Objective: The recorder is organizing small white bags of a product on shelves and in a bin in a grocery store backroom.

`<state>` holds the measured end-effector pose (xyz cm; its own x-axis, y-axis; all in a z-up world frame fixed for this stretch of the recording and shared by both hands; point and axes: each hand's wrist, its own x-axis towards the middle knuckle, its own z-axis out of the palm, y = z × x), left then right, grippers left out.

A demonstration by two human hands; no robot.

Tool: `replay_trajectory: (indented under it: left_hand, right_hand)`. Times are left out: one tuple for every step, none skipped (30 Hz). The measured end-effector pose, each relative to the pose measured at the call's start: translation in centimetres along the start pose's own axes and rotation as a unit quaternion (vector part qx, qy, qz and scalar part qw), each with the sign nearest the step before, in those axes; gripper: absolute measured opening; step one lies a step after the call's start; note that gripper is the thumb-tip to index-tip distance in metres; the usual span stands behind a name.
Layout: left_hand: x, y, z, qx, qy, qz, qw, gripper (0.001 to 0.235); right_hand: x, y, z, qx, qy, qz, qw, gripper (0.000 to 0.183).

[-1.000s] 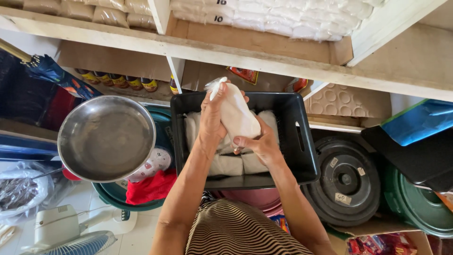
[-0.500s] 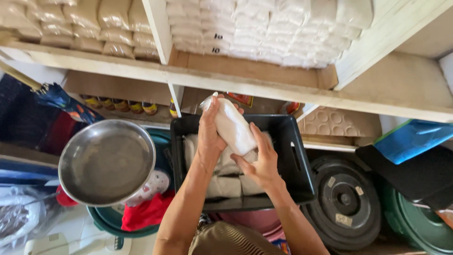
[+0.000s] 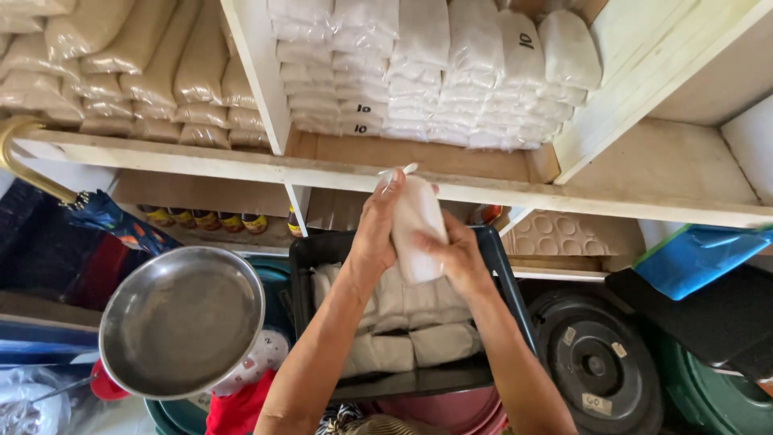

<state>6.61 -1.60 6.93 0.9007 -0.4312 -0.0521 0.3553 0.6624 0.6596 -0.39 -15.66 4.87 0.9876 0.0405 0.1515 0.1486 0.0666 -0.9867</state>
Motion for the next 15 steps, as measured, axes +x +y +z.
replay_trajectory:
  left_hand:
    - [0.3, -0.1, 0.0, 0.005, 0.008, 0.028, 1.000, 0.055]
    - [0.7, -0.2, 0.0, 0.011, 0.016, 0.056, 0.998, 0.054]
    - [0.5, -0.2, 0.2, 0.011, 0.013, 0.058, 0.998, 0.054]
    - [0.4, -0.2, 0.4, 0.075, 0.001, 0.073, 0.995, 0.054]
    - [0.2, -0.2, 0.6, 0.139, -0.011, 0.087, 0.986, 0.059]
    - [0.3, -0.3, 0.6, 0.140, -0.013, 0.088, 0.986, 0.059]
    - [0.4, -0.5, 0.5, 0.150, -0.052, 0.110, 0.981, 0.061]
    - [0.5, -0.7, 0.4, 0.160, -0.091, 0.131, 0.974, 0.064]
    - [0.9, -0.6, 0.4, 0.160, -0.093, 0.129, 0.974, 0.064]
    - [1.3, -0.5, 0.4, 0.167, -0.097, 0.142, 0.971, 0.066]
    - [1.8, -0.3, 0.4, 0.174, -0.103, 0.153, 0.967, 0.069]
    - [2.1, 0.2, 0.6, 0.175, -0.106, 0.152, 0.967, 0.069]
    - [2.2, 0.6, 0.8, 0.203, -0.112, 0.160, 0.960, 0.067]
    - [2.2, 1.0, 0.9, 0.230, -0.118, 0.167, 0.951, 0.065]
    - [2.6, 0.9, 0.9, 0.230, -0.119, 0.164, 0.952, 0.065]
  right_hand:
    - [0.5, -0.1, -0.3, 0.034, 0.017, 0.007, 0.999, 0.063]
    - [1.0, -0.3, -0.5, 0.068, 0.034, 0.013, 0.997, 0.060]
    - [1.7, -0.5, -0.9, 0.066, 0.033, 0.009, 0.997, 0.060]
    - [2.4, -0.7, -1.3, 0.079, 0.051, -0.007, 0.996, 0.059]
    - [3.0, -0.9, -1.7, 0.093, 0.069, -0.023, 0.993, 0.058]
    - [3.7, -1.7, -1.7, 0.092, 0.070, -0.026, 0.993, 0.058]
    - [4.3, -2.4, -1.6, 0.087, 0.089, -0.041, 0.991, 0.059]
    - [4.9, -3.0, -1.6, 0.081, 0.108, -0.055, 0.989, 0.061]
    - [5.5, -3.5, -1.5, 0.081, 0.110, -0.055, 0.989, 0.061]
    - [6.1, -4.1, -1.5, 0.065, 0.105, -0.073, 0.990, 0.065]
    - [6.7, -4.6, -1.4, 0.050, 0.102, -0.091, 0.989, 0.070]
    - [7.6, -4.3, -2.0, 0.050, 0.105, -0.093, 0.989, 0.070]
    - [8.2, -3.8, -2.5, 0.049, 0.104, -0.101, 0.988, 0.072]
    - [8.8, -3.3, -3.0, 0.049, 0.103, -0.109, 0.988, 0.073]
    - [9.2, -3.6, -3.0, 0.050, 0.106, -0.107, 0.987, 0.073]
